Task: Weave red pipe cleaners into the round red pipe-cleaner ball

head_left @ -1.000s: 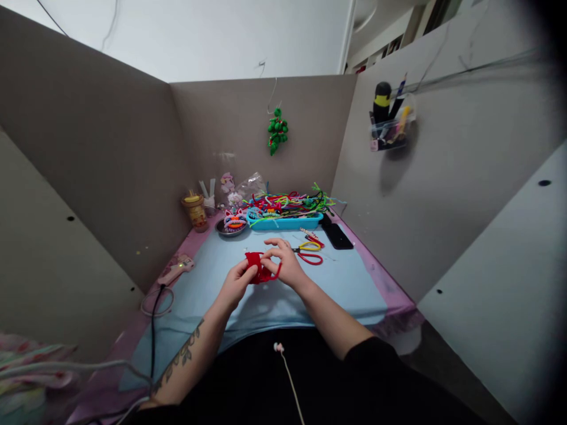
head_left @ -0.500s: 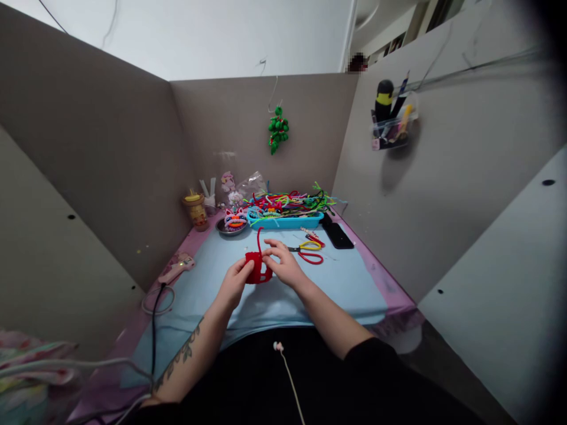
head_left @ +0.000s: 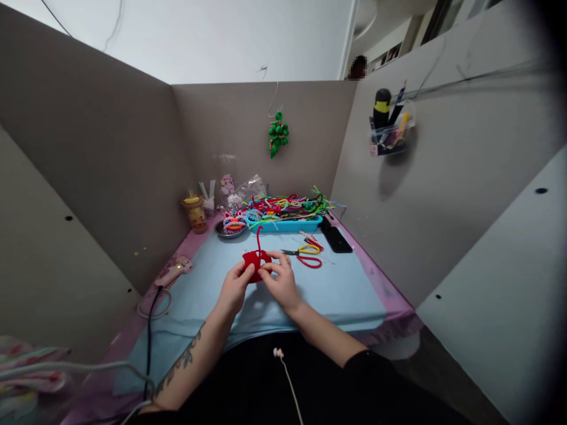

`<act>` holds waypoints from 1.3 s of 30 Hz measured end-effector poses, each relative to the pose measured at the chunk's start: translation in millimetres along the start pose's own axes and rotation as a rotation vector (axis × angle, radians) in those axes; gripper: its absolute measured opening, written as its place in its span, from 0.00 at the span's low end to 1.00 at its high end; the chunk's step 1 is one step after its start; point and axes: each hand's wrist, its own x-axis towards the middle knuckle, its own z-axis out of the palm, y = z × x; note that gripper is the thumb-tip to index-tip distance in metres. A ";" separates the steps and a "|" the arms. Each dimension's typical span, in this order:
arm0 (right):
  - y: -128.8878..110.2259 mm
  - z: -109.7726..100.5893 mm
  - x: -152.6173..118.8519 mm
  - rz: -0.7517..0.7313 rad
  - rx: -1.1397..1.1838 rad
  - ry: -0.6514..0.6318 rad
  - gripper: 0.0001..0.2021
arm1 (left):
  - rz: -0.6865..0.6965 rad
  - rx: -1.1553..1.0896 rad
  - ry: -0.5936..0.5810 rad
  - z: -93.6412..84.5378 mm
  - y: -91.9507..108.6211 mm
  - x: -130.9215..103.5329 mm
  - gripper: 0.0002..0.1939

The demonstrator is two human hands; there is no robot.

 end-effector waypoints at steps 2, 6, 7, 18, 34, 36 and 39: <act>-0.6 1.7 -0.5 -0.027 -0.008 0.005 0.05 | 0.023 0.033 0.010 -0.1 0.3 -0.9 0.19; -0.8 4.1 -0.1 -0.079 -0.034 -0.009 0.05 | 0.050 0.062 0.037 0.0 1.3 -2.6 0.19; -0.6 4.2 0.2 -0.074 -0.036 -0.018 0.05 | 0.046 0.060 0.041 -0.1 1.2 -2.6 0.19; 1.0 -2.6 8.5 -0.014 0.033 -0.016 0.02 | 0.041 0.067 0.038 1.5 -2.5 -1.6 0.17; 9.7 -5.8 0.0 -0.092 0.112 -0.206 0.05 | -0.238 -0.224 0.034 2.4 -9.8 5.1 0.17; 9.3 -7.6 -1.6 -0.092 0.104 -0.209 0.04 | -0.202 -0.187 0.064 2.2 -11.6 6.8 0.18; 7.4 -10.6 -1.6 -0.069 0.131 -0.216 0.04 | -0.145 -0.098 0.120 1.6 -14.2 7.8 0.17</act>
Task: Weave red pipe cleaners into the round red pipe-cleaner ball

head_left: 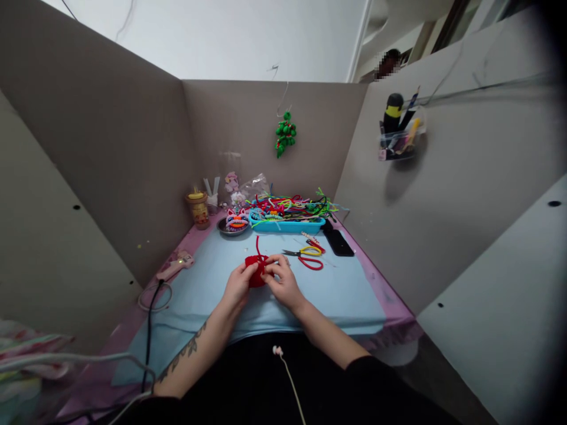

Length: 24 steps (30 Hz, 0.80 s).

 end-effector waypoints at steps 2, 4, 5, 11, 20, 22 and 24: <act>-2.3 -2.4 4.0 0.026 0.030 -0.008 0.05 | 0.025 0.062 0.019 -0.7 -0.7 -0.9 0.16; -3.9 -4.5 12.5 0.057 0.057 0.000 0.06 | 0.033 0.115 0.013 -1.2 -0.7 -3.1 0.16; -4.1 -5.1 18.2 0.073 0.068 0.016 0.06 | 0.038 0.141 0.005 -1.4 -0.4 -4.6 0.16; 5.7 0.0 46.3 0.198 0.065 0.144 0.05 | 0.071 0.196 -0.092 1.0 3.4 -12.6 0.18; 5.3 -6.7 25.1 0.193 -0.023 0.112 0.05 | 0.095 0.011 -0.152 1.3 6.8 -9.6 0.26; 3.4 -8.3 25.0 0.186 -0.069 0.084 0.03 | 0.114 0.067 -0.153 -0.9 6.7 -9.1 0.26; 2.2 -8.4 26.5 0.179 -0.096 0.051 0.02 | 0.117 0.117 -0.159 -2.6 7.3 -9.9 0.26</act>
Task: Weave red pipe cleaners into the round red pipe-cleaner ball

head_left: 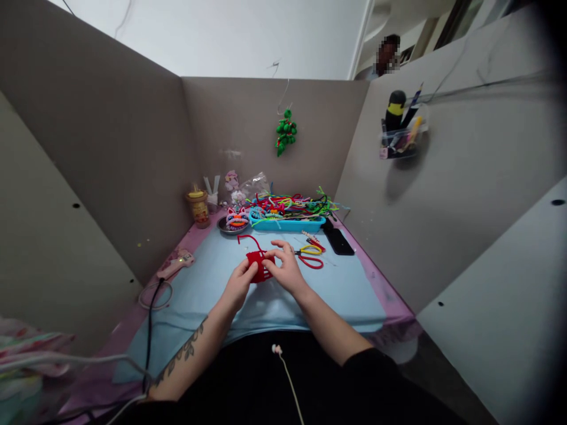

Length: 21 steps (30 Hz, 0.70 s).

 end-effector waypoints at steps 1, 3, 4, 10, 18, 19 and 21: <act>-0.5 0.3 0.7 -0.004 -0.008 -0.016 0.01 | -0.004 0.022 -0.005 -0.5 0.6 -0.7 0.25; -1.3 1.4 1.8 -0.003 -0.018 -0.042 0.02 | -0.007 0.059 -0.014 -1.0 2.1 -2.1 0.25; -1.6 2.0 1.9 0.000 -0.022 -0.054 0.04 | -0.003 0.078 -0.018 -1.0 2.8 -2.7 0.25; 1.5 7.3 1.6 0.038 -0.055 -0.083 0.09 | 0.128 0.272 -0.001 -0.4 0.7 -2.1 0.18; 10.6 9.4 4.9 0.087 -0.071 -0.129 0.09 | 0.132 0.398 -0.052 -6.2 -2.7 2.6 0.15; 11.9 10.1 5.3 0.089 -0.065 -0.119 0.09 | 0.108 0.390 -0.063 -6.4 -1.6 2.6 0.16; 14.7 12.7 6.0 0.088 -0.053 -0.094 0.09 | 0.079 0.404 -0.070 -6.1 0.9 1.7 0.17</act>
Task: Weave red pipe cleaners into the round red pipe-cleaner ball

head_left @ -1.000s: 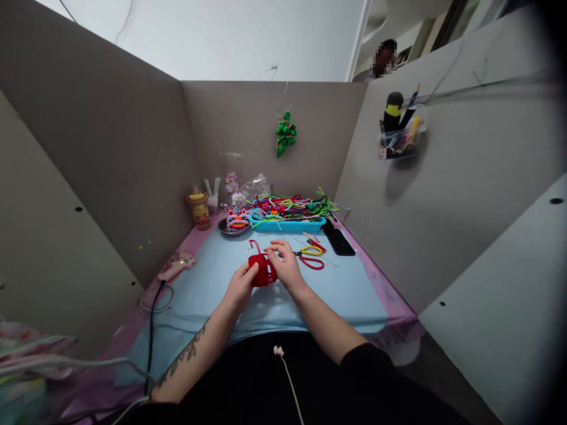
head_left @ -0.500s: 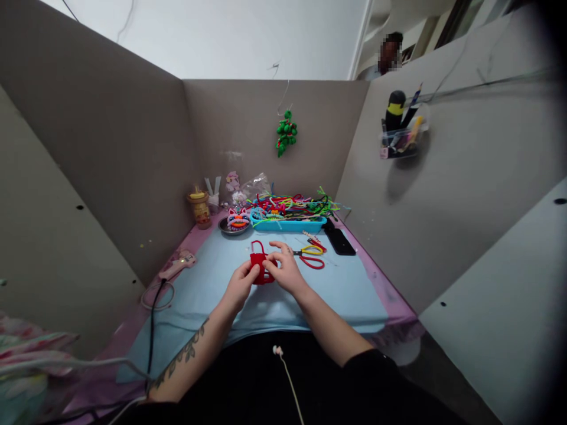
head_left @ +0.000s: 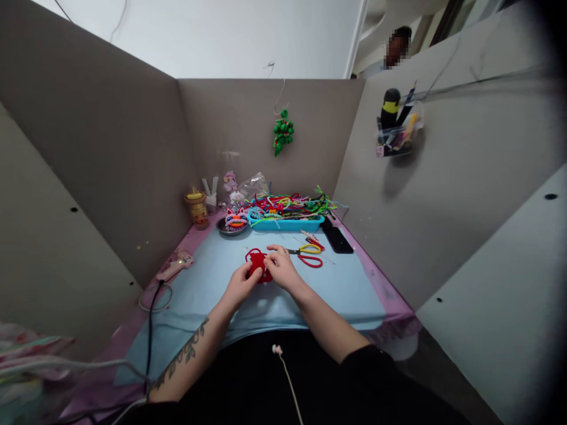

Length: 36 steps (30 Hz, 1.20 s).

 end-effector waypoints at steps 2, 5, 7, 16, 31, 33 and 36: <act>2.9 3.9 0.8 0.004 0.010 0.026 0.09 | 0.007 0.049 0.013 -0.4 2.4 -1.3 0.17; 7.9 10.7 0.6 0.021 0.042 0.065 0.09 | 0.041 0.140 0.024 -1.9 4.0 -2.5 0.15; 11.5 14.9 -0.7 0.032 0.078 0.086 0.08 | 0.084 0.208 0.026 -4.0 4.3 -1.6 0.12; 15.7 15.5 -3.3 0.091 0.174 0.071 0.08 | 0.277 0.423 0.032 -12.3 2.7 2.3 0.08; 2.4 2.2 -4.9 0.128 0.209 0.024 0.06 | 0.416 0.700 0.031 -16.0 -1.3 -2.2 0.05; 3.4 2.8 -6.2 0.124 0.205 0.025 0.07 | 0.425 0.734 0.034 -14.7 -4.0 -2.7 0.04; 5.9 6.0 -7.7 0.123 0.194 0.052 0.07 | 0.451 0.741 0.040 -13.4 -8.5 -1.1 0.04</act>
